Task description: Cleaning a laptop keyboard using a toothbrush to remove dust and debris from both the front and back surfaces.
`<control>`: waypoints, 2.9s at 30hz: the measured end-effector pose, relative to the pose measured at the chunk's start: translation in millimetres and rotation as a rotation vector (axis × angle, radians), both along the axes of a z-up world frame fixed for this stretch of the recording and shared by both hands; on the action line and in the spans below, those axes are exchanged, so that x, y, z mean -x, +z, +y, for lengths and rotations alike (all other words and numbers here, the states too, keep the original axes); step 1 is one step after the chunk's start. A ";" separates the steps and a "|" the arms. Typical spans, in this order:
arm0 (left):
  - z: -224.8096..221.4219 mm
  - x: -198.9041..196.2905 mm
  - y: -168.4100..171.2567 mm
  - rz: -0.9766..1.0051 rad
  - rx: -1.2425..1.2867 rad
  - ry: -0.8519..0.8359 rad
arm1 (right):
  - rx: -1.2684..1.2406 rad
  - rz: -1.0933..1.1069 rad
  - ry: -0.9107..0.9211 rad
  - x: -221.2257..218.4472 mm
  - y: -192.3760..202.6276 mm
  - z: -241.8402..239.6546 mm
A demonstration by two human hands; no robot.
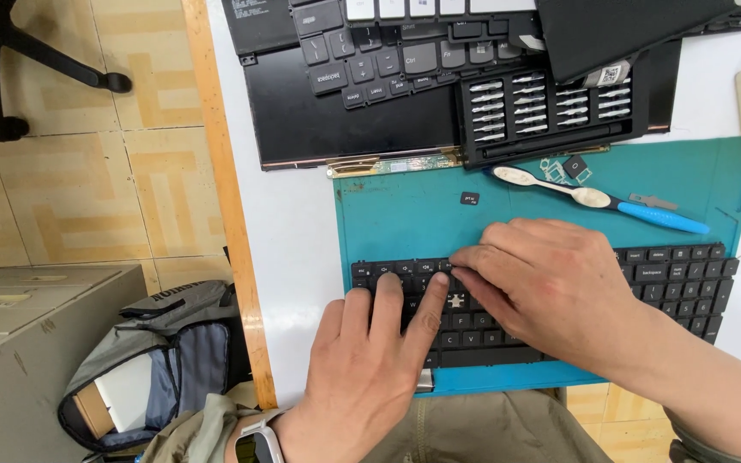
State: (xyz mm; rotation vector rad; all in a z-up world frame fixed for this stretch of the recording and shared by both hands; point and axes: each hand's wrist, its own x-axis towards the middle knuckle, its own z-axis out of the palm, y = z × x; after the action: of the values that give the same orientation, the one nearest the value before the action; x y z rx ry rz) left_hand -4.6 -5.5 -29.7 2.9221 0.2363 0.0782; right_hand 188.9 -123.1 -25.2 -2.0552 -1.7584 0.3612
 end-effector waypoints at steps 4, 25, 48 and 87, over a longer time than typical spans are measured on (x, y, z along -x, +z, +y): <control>0.0 0.1 0.6 -0.011 0.012 -0.001 | 0.025 -0.010 0.015 -2.1 0.5 1.9; -1.5 -1.0 -1.9 0.017 -0.028 0.002 | 0.035 -0.058 0.103 -4.2 2.7 2.4; -2.7 -4.1 -4.5 0.102 -0.032 0.018 | 0.150 0.043 -0.028 -15.1 -0.6 8.7; -3.3 32.4 6.7 0.039 0.184 -0.018 | 0.767 -0.017 -0.101 -9.0 11.7 38.8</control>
State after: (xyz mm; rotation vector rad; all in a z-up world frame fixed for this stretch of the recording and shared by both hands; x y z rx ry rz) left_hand -37.1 -8.8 -22.9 2.7436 0.2118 -0.0027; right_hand 197.9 -84.3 -13.5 -2.6302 -1.6648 1.1287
